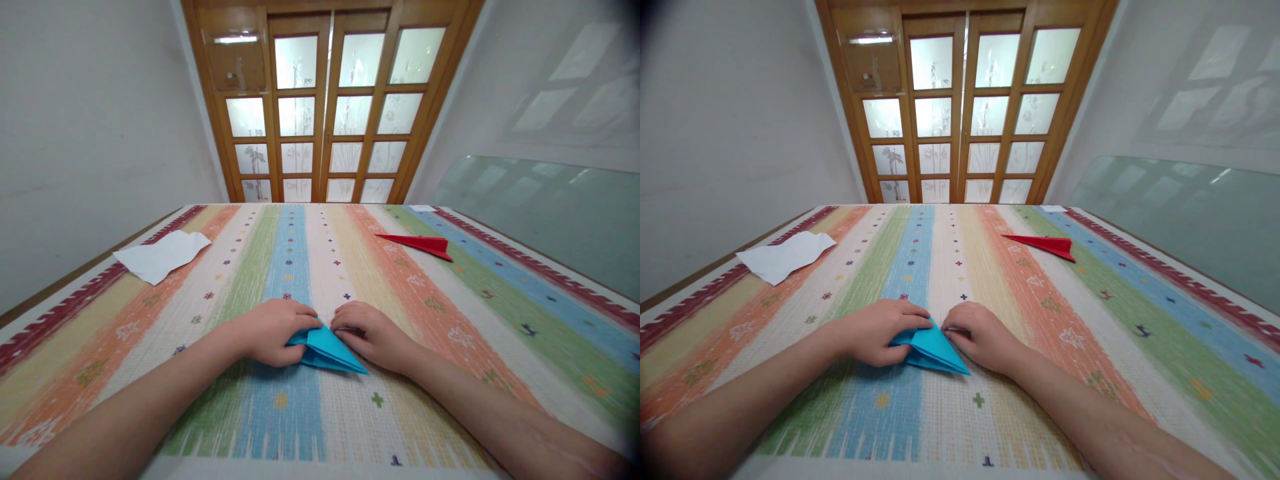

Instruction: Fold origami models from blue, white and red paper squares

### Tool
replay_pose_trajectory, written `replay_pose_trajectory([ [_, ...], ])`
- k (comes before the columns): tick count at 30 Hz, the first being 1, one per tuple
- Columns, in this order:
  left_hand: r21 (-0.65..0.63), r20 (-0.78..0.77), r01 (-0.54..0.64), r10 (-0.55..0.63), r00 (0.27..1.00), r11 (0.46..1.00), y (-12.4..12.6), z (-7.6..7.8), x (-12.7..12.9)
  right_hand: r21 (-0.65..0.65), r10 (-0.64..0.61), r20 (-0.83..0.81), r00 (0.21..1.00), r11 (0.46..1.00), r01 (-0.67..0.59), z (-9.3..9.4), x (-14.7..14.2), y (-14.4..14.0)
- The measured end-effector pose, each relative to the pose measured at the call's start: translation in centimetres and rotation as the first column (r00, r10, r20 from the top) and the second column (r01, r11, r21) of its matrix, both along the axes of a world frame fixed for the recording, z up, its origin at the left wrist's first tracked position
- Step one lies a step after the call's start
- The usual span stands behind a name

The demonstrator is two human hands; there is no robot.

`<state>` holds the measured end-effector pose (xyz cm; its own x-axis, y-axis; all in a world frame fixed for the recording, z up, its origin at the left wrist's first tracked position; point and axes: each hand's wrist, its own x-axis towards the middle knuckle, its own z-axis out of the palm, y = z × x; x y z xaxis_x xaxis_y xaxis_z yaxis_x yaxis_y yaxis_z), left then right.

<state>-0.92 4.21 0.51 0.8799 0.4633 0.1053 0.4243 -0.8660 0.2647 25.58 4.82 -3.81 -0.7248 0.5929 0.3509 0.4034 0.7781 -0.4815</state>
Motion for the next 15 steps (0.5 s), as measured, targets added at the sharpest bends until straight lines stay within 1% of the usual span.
replay_pose_trajectory([
  [3, 0.082, -0.011, 0.004, -0.003, 1.0, 0.997, 0.01, -0.26, 0.03, -0.017, -0.044, -0.011, 0.999, 0.999, 0.044, -0.08, 0.1, 0.02],
  [6, 0.213, -0.006, -0.004, 0.005, 1.0, 0.977, 0.08, -0.54, 0.14, -0.061, -0.082, -0.047, 0.995, 0.995, 0.079, -0.35, 0.25, 0.05],
  [8, 0.315, 0.024, -0.001, -0.007, 1.0, 0.949, 0.18, -0.59, 0.17, -0.133, -0.139, -0.092, 0.986, 0.983, 0.126, -0.6, 0.3, 0.11],
  [9, 0.37, 0.051, -0.001, -0.019, 0.999, 0.929, 0.22, -0.57, 0.14, -0.195, -0.176, -0.134, 0.975, 0.97, 0.148, -0.72, 0.29, 0.15],
  [10, 0.423, 0.086, -0.008, -0.031, 0.996, 0.906, 0.25, -0.55, 0.09, -0.276, -0.213, -0.191, 0.958, 0.948, 0.156, -0.81, 0.25, 0.19],
  [11, 0.471, 0.13, -0.022, -0.045, 0.99, 0.882, 0.26, -0.54, 0.01, -0.371, -0.245, -0.262, 0.934, 0.919, 0.137, -0.86, 0.18, 0.22],
  [12, 0.51, 0.182, -0.041, -0.061, 0.981, 0.859, 0.24, -0.56, -0.07, -0.469, -0.267, -0.337, 0.903, 0.879, 0.085, -0.88, 0.08, 0.24],
  [14, 0.55, 0.297, -0.085, -0.099, 0.95, 0.831, 0.1, -0.7, -0.2, -0.632, -0.291, -0.473, 0.832, 0.77, -0.09, -0.82, -0.19, 0.15],
  [15, 0.546, 0.356, -0.109, -0.113, 0.928, 0.83, -0.02, -0.84, -0.21, -0.687, -0.3, -0.518, 0.801, 0.704, -0.18, -0.77, -0.35, 0.04],
])
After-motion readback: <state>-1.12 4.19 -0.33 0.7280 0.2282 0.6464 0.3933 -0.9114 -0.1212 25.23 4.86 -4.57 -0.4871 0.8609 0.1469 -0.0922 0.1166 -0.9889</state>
